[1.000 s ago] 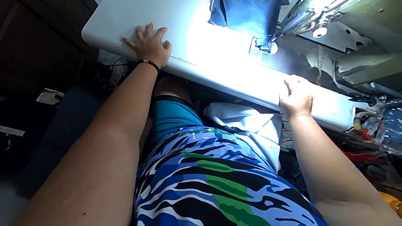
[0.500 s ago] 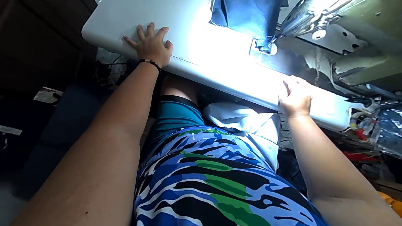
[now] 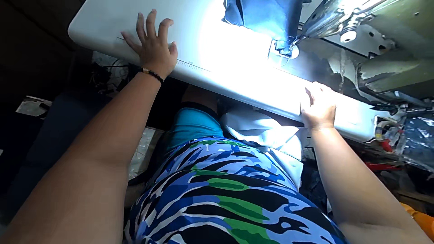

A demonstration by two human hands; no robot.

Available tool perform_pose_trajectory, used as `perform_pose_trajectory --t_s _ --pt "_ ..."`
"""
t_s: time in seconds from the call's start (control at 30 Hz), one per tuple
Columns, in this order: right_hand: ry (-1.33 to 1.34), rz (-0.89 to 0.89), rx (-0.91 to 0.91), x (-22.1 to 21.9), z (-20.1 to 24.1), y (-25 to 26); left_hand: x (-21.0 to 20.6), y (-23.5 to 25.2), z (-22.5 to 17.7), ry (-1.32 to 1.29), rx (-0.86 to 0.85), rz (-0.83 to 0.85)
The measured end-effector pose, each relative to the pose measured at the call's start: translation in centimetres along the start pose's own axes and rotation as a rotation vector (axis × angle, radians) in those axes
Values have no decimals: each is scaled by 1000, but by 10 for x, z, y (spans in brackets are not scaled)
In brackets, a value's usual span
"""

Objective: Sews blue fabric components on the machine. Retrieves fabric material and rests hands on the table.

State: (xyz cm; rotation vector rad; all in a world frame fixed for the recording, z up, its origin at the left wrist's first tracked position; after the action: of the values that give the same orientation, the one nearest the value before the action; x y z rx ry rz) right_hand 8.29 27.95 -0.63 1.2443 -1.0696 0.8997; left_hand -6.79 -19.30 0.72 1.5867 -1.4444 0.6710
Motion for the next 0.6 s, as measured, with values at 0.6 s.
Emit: perform_pose_trajectory --t_s 0.6 --pt "-1 48 -37 10 7 -3 -191 -159 -135 -13 -543 1381"
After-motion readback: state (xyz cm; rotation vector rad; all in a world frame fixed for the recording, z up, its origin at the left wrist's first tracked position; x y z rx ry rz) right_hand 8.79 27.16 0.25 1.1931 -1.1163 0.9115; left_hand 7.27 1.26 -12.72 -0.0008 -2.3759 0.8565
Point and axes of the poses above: each hand's wrist, its own y-axis towards the middle knuckle, its own x-axis out of the back of the hand, z = x × y, the point moved 9 cm from there along y, towards the middle knuckle, and after that the axes turned 6 degrees about -y, right-handed, at the moved point
